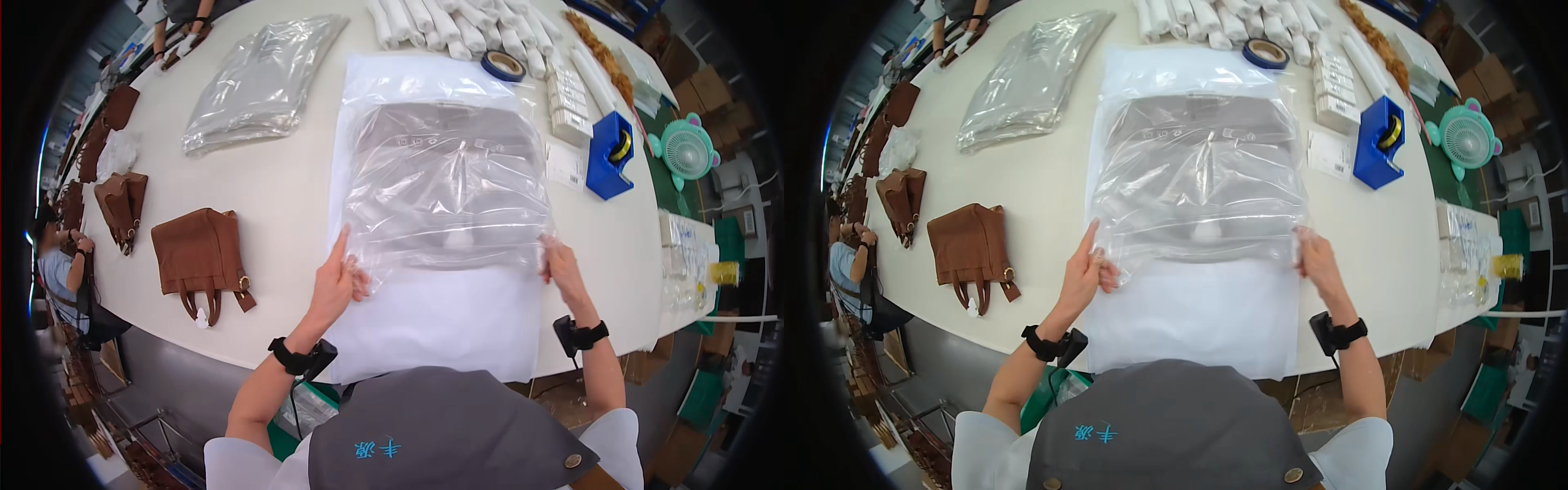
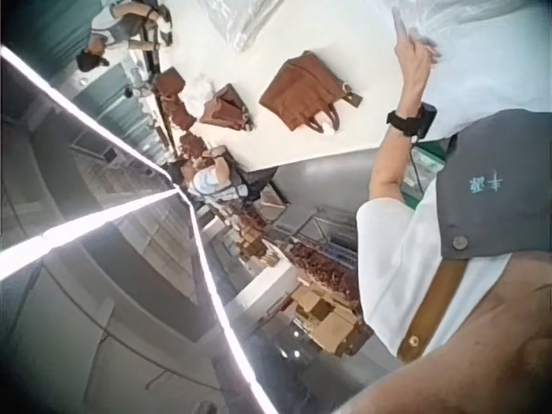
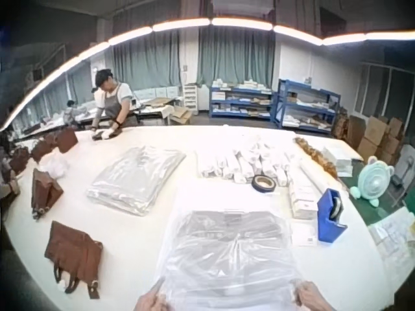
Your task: The person wraps a brown handbag in white tissue paper and places it into a clear plastic bag. They then place the packaged bag into a green bin and repeat the process with a second handbag.
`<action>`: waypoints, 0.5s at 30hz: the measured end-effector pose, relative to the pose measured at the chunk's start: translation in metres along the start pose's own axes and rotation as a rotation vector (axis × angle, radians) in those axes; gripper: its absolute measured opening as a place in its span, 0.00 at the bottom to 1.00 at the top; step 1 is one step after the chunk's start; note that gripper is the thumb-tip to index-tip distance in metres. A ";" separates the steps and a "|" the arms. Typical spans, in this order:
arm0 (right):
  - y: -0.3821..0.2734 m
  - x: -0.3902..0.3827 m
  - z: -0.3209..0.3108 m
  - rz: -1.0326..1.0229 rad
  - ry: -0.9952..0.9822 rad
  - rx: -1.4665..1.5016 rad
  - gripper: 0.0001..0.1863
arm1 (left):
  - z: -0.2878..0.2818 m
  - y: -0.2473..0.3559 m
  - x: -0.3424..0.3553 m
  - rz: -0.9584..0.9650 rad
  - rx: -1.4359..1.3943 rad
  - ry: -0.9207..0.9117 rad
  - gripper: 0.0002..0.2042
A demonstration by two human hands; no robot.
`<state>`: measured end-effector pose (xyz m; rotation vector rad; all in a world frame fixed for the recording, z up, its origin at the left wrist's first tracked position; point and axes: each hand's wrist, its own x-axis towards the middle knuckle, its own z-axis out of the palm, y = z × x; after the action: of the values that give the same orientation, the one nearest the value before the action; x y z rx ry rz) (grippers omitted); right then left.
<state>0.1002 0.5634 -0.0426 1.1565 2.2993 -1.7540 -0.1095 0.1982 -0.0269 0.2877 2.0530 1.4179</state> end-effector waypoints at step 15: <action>-0.109 0.065 0.010 -0.654 0.487 -0.569 0.30 | -0.014 0.078 0.082 0.690 0.932 0.157 0.29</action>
<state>-0.0118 0.5800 0.0149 0.8292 3.4328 -0.7849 -0.1945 0.2603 0.0173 1.4040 2.7765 0.6834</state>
